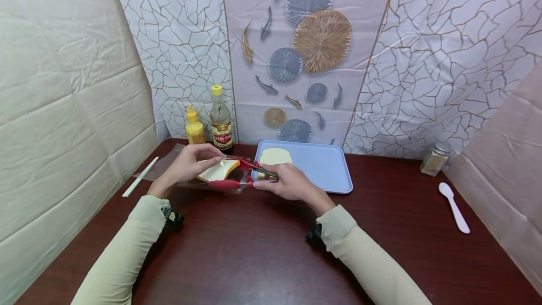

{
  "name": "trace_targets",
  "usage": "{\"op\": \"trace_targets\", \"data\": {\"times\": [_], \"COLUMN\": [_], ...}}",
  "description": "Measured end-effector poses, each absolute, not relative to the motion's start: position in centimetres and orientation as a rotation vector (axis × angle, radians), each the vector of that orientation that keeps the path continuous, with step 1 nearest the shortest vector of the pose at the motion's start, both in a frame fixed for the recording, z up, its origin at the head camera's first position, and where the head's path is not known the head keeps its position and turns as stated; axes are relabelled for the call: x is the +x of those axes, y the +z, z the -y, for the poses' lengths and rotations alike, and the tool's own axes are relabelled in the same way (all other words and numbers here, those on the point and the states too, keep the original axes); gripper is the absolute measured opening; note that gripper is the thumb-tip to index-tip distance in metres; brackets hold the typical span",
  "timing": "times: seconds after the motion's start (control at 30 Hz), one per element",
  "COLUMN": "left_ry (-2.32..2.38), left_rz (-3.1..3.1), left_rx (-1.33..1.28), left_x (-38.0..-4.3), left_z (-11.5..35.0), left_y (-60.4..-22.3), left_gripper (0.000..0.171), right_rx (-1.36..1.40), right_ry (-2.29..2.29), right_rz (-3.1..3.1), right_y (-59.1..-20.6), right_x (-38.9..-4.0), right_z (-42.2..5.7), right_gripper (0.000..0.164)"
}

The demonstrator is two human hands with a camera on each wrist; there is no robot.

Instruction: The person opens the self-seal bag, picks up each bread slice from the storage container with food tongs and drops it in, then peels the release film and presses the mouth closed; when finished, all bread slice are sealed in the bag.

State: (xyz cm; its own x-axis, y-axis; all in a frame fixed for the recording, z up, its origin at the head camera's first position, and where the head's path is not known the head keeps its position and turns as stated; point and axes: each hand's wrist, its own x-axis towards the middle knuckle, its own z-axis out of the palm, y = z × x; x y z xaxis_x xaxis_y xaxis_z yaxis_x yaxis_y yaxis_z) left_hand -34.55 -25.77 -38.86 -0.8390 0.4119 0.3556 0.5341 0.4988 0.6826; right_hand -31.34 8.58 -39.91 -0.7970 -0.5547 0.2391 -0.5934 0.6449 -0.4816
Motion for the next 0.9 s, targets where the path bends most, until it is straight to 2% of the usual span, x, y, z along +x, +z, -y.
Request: {"op": "trace_targets", "data": {"times": [0.2, 0.43, 0.73, 0.9], "left_ry": [-1.318, -1.321, -1.139, -1.135], "left_rz": [2.594, 2.621, 2.758, 2.782], "left_rx": [-0.822, -0.803, -0.823, -0.829], "left_x": [-34.3, -34.3, -34.5, -34.5], "left_z": [25.3, 25.4, 25.1, 25.1], "left_y": [-38.8, -39.0, -39.7, -39.7], "left_gripper": [0.019, 0.016, 0.011, 0.011], "right_rx": [0.971, 0.957, 0.945, 0.936], "right_ry": [0.873, 0.870, 0.812, 0.863], "right_rz": [2.791, 2.815, 2.921, 2.916], "right_y": [-40.0, -40.5, -40.7, -40.5], "right_x": [-31.5, -32.2, -32.2, -32.1], "right_z": [-7.2, -6.1, -6.4, -6.8], "right_gripper": [0.070, 0.072, 0.082, 0.081]}}
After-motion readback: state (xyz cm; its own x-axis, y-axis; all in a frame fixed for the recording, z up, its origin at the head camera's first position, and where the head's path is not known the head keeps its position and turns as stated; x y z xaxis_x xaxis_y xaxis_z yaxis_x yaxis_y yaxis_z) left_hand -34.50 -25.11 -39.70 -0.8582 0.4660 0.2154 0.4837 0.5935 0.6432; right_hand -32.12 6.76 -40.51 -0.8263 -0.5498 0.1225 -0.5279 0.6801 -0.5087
